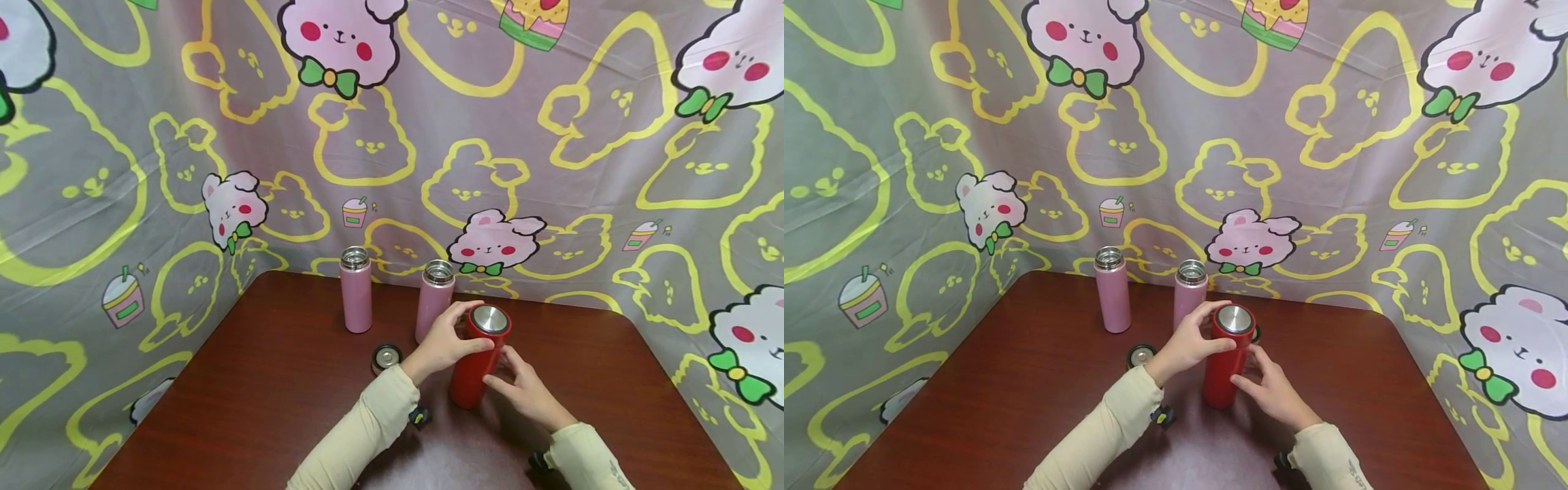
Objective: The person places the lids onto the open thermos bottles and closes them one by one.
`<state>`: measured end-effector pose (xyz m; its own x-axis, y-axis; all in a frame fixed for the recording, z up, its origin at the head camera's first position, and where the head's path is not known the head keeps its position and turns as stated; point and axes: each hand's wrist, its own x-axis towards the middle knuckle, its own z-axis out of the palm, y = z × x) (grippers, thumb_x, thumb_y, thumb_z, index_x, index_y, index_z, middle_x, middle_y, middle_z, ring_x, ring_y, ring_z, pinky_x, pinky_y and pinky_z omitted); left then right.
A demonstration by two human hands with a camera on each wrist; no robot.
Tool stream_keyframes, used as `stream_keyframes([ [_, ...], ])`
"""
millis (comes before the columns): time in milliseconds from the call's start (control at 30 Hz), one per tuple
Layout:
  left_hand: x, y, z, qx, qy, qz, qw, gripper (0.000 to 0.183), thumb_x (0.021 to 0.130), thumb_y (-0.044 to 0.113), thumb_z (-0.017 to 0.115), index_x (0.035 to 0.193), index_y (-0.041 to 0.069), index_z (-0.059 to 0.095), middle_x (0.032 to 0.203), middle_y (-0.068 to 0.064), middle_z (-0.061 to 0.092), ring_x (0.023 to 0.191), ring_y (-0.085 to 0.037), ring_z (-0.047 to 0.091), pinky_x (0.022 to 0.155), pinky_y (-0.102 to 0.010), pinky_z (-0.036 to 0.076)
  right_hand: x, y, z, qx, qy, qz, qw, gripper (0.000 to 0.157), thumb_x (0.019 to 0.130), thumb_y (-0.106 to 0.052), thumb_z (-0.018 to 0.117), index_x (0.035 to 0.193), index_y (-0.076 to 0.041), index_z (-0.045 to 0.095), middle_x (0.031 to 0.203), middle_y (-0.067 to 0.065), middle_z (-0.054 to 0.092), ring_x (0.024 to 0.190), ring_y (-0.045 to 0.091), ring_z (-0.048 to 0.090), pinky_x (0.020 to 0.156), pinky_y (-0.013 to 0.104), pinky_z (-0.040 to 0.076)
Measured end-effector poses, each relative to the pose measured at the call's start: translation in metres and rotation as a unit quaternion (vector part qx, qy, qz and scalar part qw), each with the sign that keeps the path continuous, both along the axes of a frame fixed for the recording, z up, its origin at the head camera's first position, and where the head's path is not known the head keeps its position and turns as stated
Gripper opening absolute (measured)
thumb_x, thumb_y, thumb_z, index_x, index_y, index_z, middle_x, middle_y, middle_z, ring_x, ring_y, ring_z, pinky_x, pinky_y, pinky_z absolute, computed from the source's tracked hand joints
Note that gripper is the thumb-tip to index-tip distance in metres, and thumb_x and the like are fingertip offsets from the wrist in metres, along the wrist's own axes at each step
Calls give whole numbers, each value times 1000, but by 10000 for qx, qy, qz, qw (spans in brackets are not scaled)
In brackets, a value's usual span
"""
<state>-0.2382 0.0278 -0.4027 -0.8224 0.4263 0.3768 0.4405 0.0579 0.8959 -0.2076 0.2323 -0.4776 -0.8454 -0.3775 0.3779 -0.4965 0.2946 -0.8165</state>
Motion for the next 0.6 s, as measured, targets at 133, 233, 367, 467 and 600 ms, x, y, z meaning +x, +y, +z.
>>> stream_keyframes([
  [133, -1, 0, 0, 6, 22, 39, 10000, 61, 79, 20, 78, 134, 16, 51, 116, 7, 54, 100, -6, 56, 83, -24, 48, 5, -4, 9, 32, 89, 9, 10000, 48, 85, 1, 68, 126, 1, 44, 115, 19, 60, 103, 4, 58, 85, 20, 48],
  [233, -2, 0, -1, 102, -30, -25, 9999, 60, 79, 18, 78, 133, 16, 52, 117, 7, 55, 101, -6, 56, 86, -23, 48, 11, -9, 19, 67, 98, -9, 9999, 45, 85, 2, 67, 123, 5, 44, 113, 22, 60, 102, 3, 58, 84, 20, 48],
  [367, -4, -1, 0, 213, -94, -163, 9996, 58, 80, 17, 77, 132, 17, 52, 118, 7, 55, 103, -6, 56, 89, -23, 46, 15, -12, 27, 106, 15, -78, 9999, 45, 84, 1, 68, 122, 7, 44, 112, 24, 60, 101, 1, 58, 85, 20, 47],
  [467, -6, -2, 0, 161, -79, -275, 9995, 59, 80, 16, 77, 133, 16, 52, 118, 6, 57, 102, -6, 57, 87, -23, 47, 13, -10, 22, 62, -5, -66, 10000, 46, 84, 2, 68, 124, 5, 44, 114, 23, 60, 103, 2, 58, 86, 21, 47],
  [600, -11, -5, 1, 107, -235, -607, 9978, 60, 81, 13, 75, 136, 15, 50, 117, 4, 60, 99, -6, 59, 83, -24, 50, 4, -4, 8, 62, -15, -66, 10000, 49, 85, -1, 68, 127, 0, 44, 117, 18, 59, 105, 3, 57, 87, 21, 47],
])
